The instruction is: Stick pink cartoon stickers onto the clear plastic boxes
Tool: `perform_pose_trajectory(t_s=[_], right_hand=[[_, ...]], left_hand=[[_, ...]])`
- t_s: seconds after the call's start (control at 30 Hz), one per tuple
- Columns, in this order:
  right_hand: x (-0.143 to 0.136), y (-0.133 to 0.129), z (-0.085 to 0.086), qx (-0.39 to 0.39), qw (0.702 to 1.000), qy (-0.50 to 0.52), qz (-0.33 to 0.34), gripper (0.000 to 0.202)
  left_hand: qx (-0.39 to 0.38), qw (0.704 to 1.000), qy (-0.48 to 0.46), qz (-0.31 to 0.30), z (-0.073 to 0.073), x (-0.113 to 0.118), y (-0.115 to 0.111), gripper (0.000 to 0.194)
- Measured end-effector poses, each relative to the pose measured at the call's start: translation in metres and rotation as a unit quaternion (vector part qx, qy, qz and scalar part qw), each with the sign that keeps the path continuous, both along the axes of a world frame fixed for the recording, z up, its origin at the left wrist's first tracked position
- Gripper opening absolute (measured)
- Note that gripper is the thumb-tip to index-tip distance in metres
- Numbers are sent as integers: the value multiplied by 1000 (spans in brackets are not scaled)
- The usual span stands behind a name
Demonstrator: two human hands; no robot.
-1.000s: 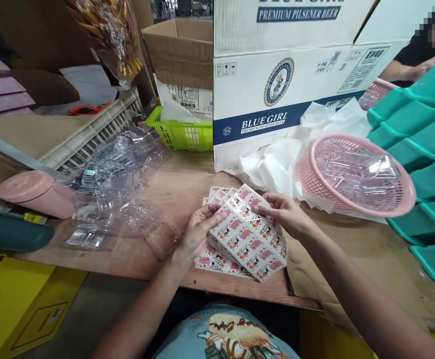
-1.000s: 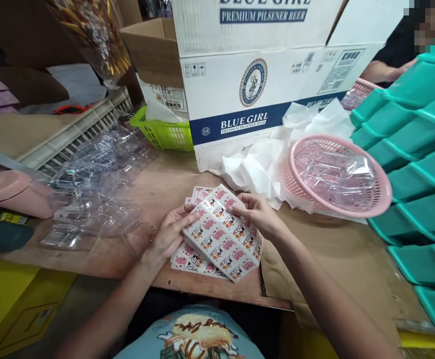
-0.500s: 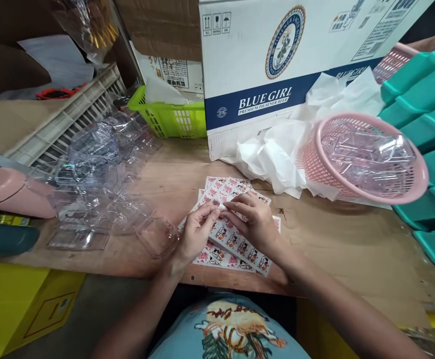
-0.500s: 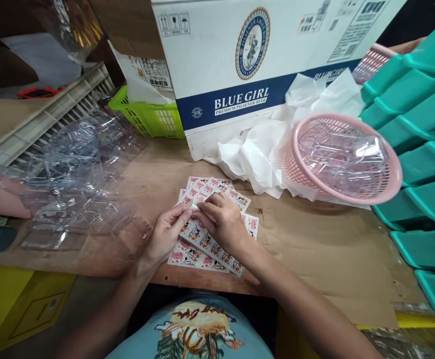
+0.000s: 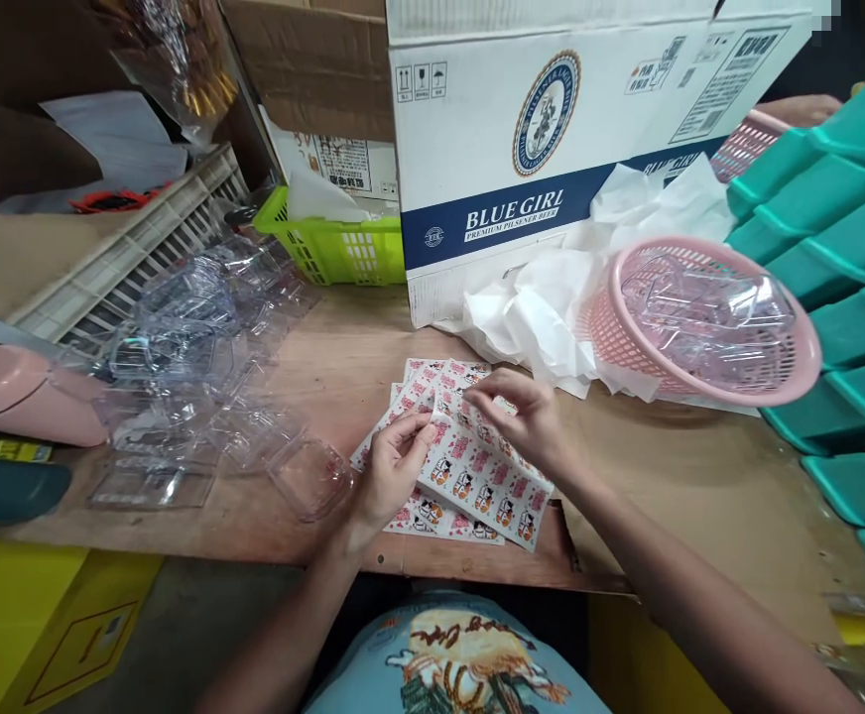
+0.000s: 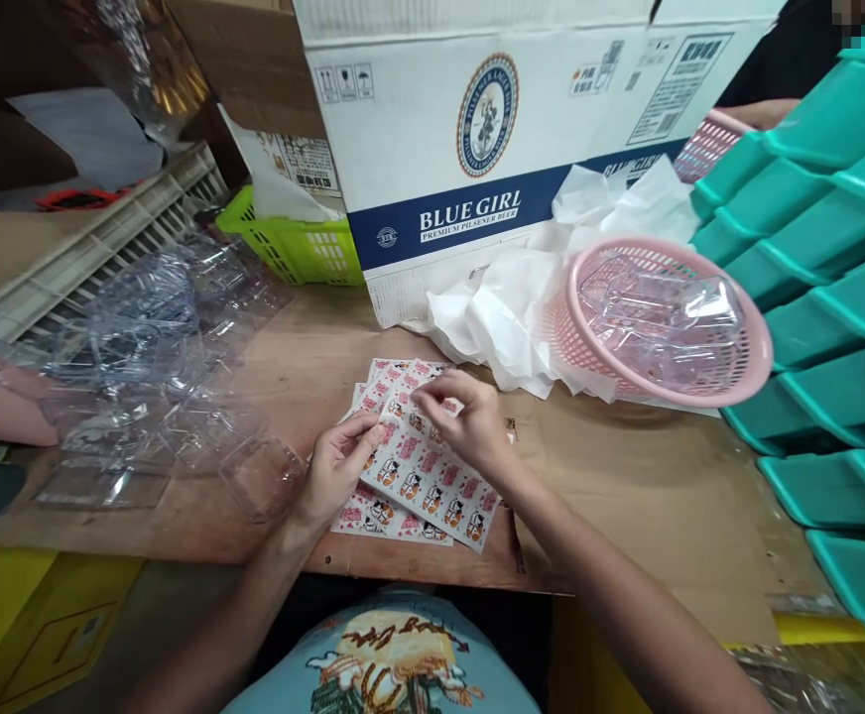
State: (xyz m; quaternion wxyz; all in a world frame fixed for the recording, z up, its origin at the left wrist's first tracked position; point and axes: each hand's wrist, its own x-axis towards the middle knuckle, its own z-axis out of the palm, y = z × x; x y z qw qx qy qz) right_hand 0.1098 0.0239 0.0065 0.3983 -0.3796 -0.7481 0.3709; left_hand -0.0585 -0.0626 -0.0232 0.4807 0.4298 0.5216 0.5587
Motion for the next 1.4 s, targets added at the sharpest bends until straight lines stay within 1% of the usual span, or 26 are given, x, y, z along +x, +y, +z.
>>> perform_pose_trajectory(t_s=[0.07,0.1,0.17,0.3,0.4,0.47,0.5,0.53,0.6,0.7,0.77,0.8,0.87,0.9,0.93,0.97,1.0,1.03,1.07,1.1,1.17,1.23,1.27,1.3,1.37,1.4], right_hand=[[-4,-8,1,84,995,-42,40,13],[-6,-11,1,109,991,-58,52,12],[-10,-13,-3,106,992,-61,41,15],[-10,-5,-10,47,998,-35,-10,20],[-8,-8,-8,64,997,-47,26,15],[-10,-14,-7,94,992,-55,56,14],[-12,-16,-6,92,993,-48,57,15],[-14,-18,-7,73,996,-32,48,17],[-16,-16,-10,2,1000,13,15,21],[-13,-2,-15,-77,995,64,-24,28],[-7,9,-15,-89,990,93,-52,30],[-4,13,-13,-87,987,111,-74,29],[1,18,-7,-55,981,142,-123,24],[2,18,-2,-23,978,148,-144,21],[2,17,2,19,977,146,-158,18],[1,14,7,67,975,133,-163,15],[0,11,10,118,974,111,-158,12],[-2,7,12,169,971,86,-144,10],[-2,3,13,218,967,57,-119,8],[-2,-1,12,265,960,25,-87,9],[1,-7,7,347,937,-46,-12,20],[7,-12,0,388,913,-115,47,31],[10,-14,-3,385,911,-138,63,34],[14,-17,-5,363,918,-146,74,36],[16,-24,-7,264,956,-105,68,41],[15,-29,-7,190,979,-55,49,42]], left_hand=[[9,1000,-3,-5,1,2,1,21],[16,1000,2,-4,2,4,1,20],[30,999,15,-1,3,6,0,18],[21,1000,14,5,3,8,-2,16],[-2,1000,-23,15,3,8,-2,19],[-4,999,-32,18,4,8,-1,20],[-2,999,-31,18,5,9,-1,20],[0,999,-31,18,5,9,0,20],[-3,999,-40,10,3,10,0,20],[-28,998,-56,-1,-6,8,-1,24],[-29,999,-5,18,-13,4,-2,27],[-12,998,55,42,-15,2,-3,29],[50,973,202,102,-16,1,-3,35],[83,956,257,119,-14,2,-2,37],[105,947,280,117,-11,4,-1,37],[113,952,268,92,-7,8,1,36],[105,969,218,52,-2,11,5,35],[82,987,138,1,3,15,8,35],[49,997,38,-47,8,18,13,36],[14,994,-69,-86,13,20,17,38],[-43,955,-259,-136,21,22,23,38],[-65,913,-373,-151,24,20,26,35],[-70,901,-402,-146,24,19,26,32],[-73,894,-420,-134,23,18,25,29],[-69,890,-440,-95,21,18,22,25],[-62,890,-445,-79,19,20,21,25]])
